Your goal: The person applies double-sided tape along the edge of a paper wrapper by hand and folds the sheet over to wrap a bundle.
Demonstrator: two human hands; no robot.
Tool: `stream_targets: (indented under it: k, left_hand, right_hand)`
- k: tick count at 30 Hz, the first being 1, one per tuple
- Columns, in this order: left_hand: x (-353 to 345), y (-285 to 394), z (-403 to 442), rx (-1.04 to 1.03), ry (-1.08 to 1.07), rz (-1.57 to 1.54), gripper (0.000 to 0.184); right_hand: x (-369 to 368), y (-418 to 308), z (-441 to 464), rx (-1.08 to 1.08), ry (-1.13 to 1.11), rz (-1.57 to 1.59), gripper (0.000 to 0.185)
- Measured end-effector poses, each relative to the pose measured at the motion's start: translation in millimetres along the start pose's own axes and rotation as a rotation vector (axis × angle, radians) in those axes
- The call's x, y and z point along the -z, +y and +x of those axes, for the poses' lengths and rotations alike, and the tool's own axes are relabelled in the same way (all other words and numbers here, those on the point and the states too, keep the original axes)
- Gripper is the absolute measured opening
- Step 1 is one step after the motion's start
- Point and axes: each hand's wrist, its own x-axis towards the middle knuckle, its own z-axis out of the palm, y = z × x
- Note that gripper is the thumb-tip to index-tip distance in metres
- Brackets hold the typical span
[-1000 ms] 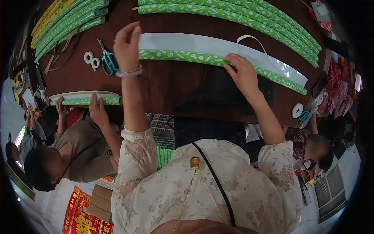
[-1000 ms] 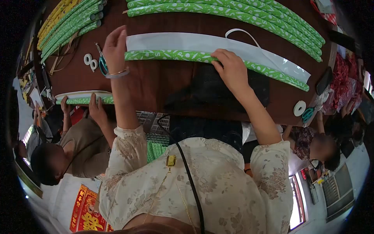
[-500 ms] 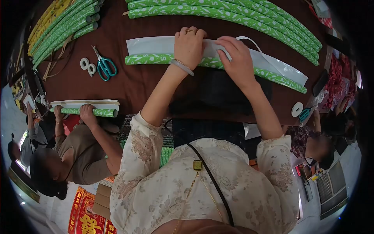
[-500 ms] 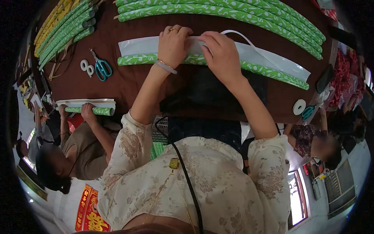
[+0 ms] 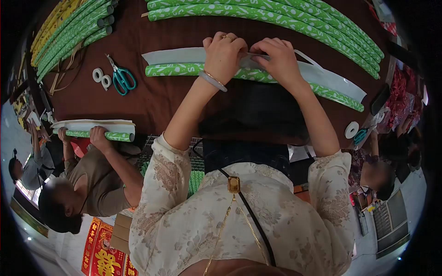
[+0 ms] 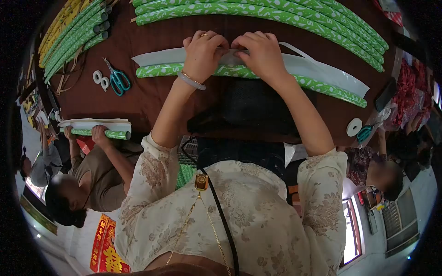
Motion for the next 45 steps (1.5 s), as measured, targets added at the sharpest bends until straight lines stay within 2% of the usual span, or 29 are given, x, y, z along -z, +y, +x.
stream_targets:
  k: [10, 12, 27, 30, 32, 36, 41, 45]
  left_hand:
    - [-6.5, -4.8, 0.2, -0.002, -0.064, 0.074, 0.014]
    - [-9.2, -5.7, 0.7, -0.018, -0.006, 0.032, 0.010]
    - [-10.2, -5.2, 0.6, 0.016, -0.029, 0.067, 0.006]
    - [-9.1, -5.4, 0.9, 0.042, -0.045, 0.051, 0.005]
    - [-9.3, -5.0, 1.3, 0.042, -0.045, 0.053, 0.005]
    - [-11.2, -4.7, 0.0, 0.037, -0.019, 0.046, 0.006]
    - [-11.5, -5.4, -1.2, 0.048, -0.016, 0.040, 0.007]
    - [-13.0, -5.8, -1.0, 0.058, -0.014, 0.036, 0.008]
  right_hand:
    - [-3.6, 2.3, 0.5, -0.019, -0.014, 0.085, 0.015]
    - [-4.2, 3.3, 1.3, -0.028, -0.028, 0.086, 0.015]
    - [-6.6, 6.5, 4.8, 0.009, -0.022, 0.034, 0.017]
    - [3.4, 8.1, 5.4, -0.065, -0.148, 0.065, 0.021]
    - [12.3, 12.1, 3.8, 0.109, -0.111, 0.111, 0.028]
    - [29.6, 18.5, -6.1, 0.106, -0.116, 0.128, 0.032]
    - [56.0, 34.3, -28.6, -0.064, -0.112, -0.139, 0.022]
    - [82.5, 40.4, -59.0, -0.079, -0.013, -0.111, 0.013]
